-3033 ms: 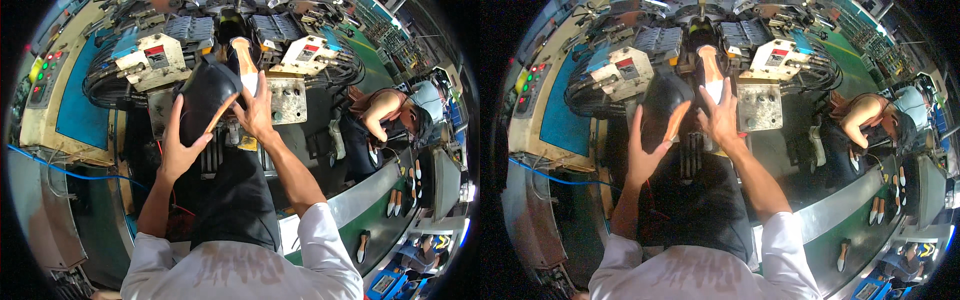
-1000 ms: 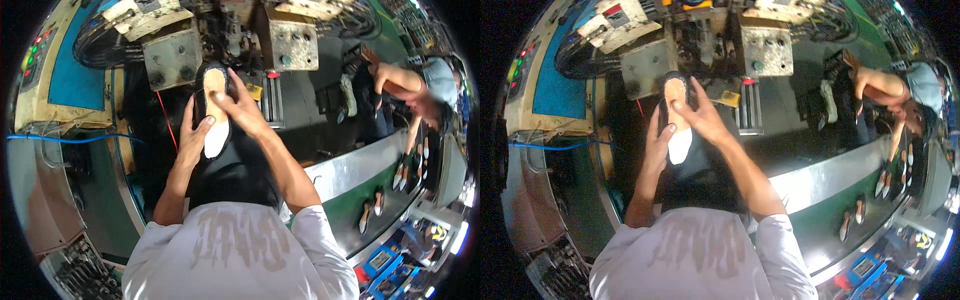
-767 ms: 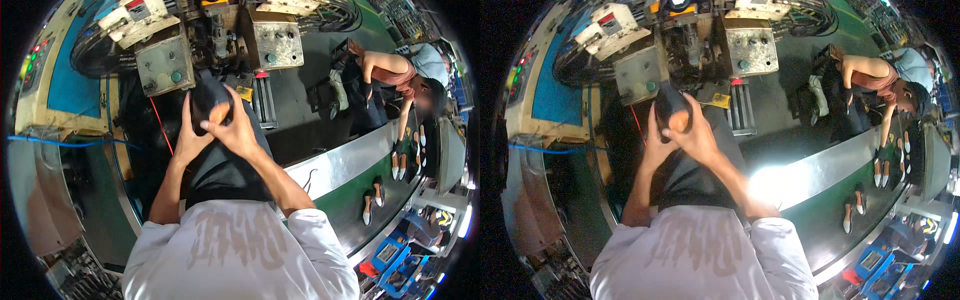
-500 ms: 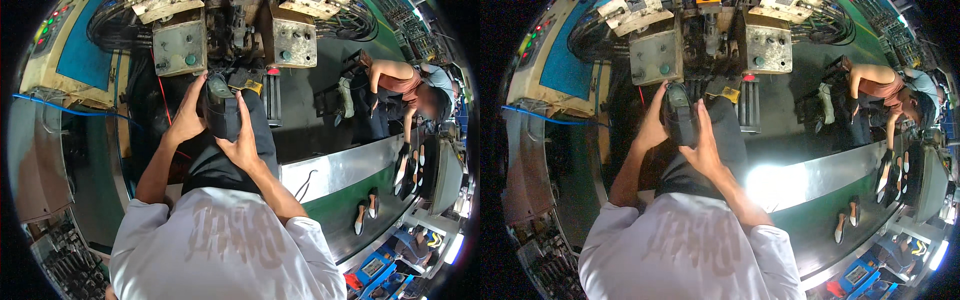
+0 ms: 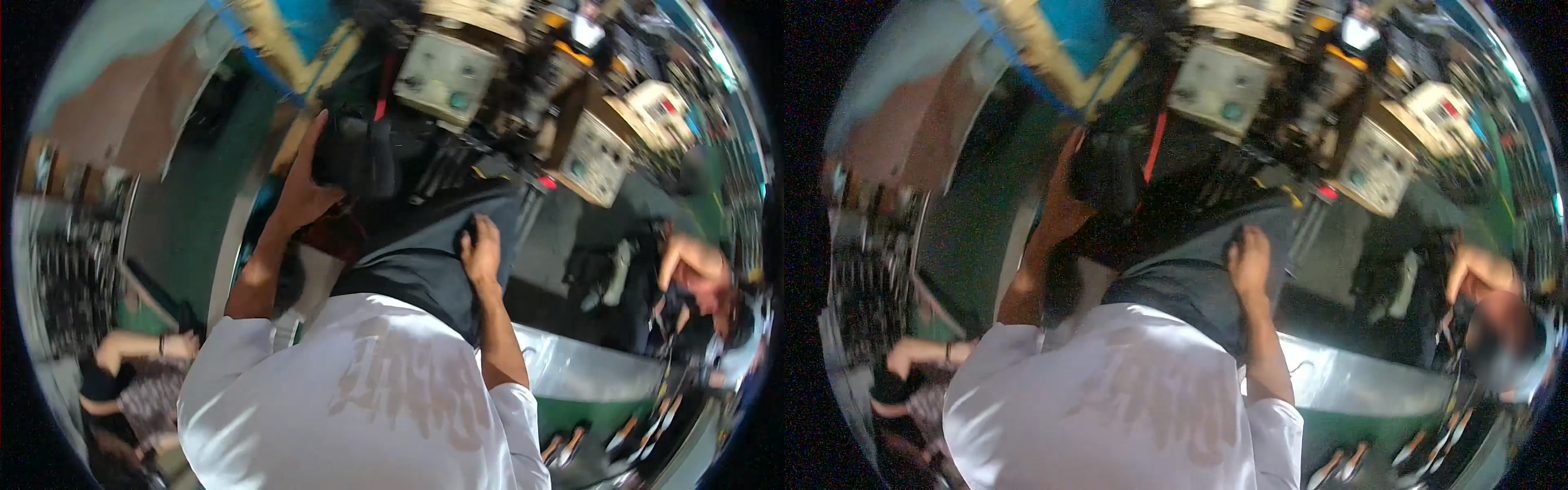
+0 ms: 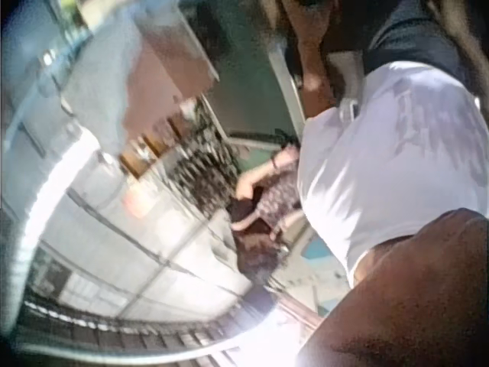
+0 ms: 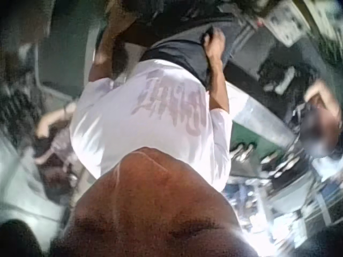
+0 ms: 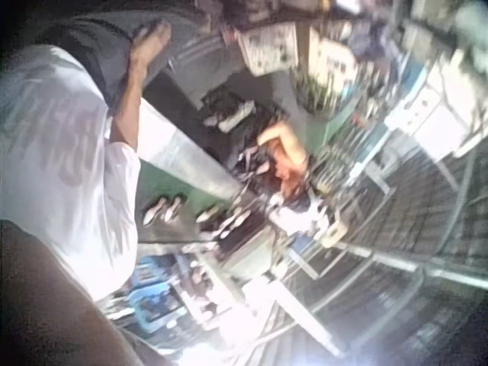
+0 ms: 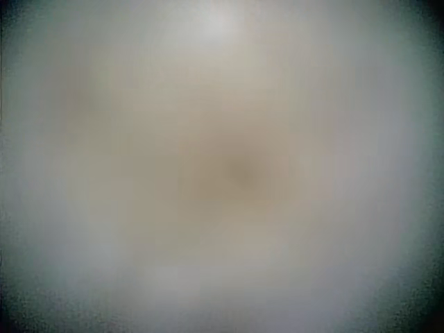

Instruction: The person repeatedly picks up shoe uppers and lasts from a conveyor belt, places them into a machine to attach the sole, and then removes the assembled shoes. The process is repeated for multiple units in a continuous loop.

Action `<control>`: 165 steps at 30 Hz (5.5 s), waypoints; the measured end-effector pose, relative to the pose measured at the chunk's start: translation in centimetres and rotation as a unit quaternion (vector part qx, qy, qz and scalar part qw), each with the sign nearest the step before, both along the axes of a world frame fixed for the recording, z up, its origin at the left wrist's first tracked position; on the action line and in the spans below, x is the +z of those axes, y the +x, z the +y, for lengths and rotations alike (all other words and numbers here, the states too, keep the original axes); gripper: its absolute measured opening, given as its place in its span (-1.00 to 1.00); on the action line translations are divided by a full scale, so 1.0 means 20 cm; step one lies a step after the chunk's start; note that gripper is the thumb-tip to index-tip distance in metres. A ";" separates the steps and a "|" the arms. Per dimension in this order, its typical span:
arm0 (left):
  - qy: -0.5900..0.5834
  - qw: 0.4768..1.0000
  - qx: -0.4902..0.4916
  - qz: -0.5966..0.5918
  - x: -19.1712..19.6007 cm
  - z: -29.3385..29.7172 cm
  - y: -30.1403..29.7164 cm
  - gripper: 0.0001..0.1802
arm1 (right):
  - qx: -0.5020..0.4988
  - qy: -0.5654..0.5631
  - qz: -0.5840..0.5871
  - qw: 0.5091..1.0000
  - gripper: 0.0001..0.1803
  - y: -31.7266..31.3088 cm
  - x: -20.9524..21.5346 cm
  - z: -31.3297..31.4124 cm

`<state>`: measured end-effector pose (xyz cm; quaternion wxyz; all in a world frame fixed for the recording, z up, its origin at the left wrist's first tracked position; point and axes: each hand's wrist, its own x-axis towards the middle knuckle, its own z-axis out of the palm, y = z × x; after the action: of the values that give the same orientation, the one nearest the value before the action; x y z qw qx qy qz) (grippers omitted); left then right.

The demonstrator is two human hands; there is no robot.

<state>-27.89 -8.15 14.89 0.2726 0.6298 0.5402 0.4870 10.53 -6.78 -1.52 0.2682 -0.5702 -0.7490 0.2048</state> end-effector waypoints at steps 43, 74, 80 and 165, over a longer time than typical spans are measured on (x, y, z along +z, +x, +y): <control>-0.017 0.893 -0.295 0.340 -0.26 0.63 0.85 -0.53 | -0.315 0.105 0.140 0.933 -0.72 0.47 0.02 -0.40; -0.034 0.855 -0.454 0.248 -0.55 0.32 1.77 -0.77 | -0.760 -0.332 -0.190 0.526 0.01 2.85 -0.31 -3.20; -0.183 0.885 -0.330 0.274 -0.48 0.33 1.42 -0.74 | -0.723 -0.383 -0.247 0.520 0.04 2.81 -0.29 -3.20; -0.289 0.708 -0.359 -0.535 -0.08 1.01 0.64 0.07 | -0.133 0.216 -0.172 0.952 -0.24 0.26 1.17 1.29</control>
<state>-15.03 12.03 13.30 0.8391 0.3005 0.1509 0.4276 15.68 19.07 21.82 0.2768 -0.6199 -0.7273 -0.1012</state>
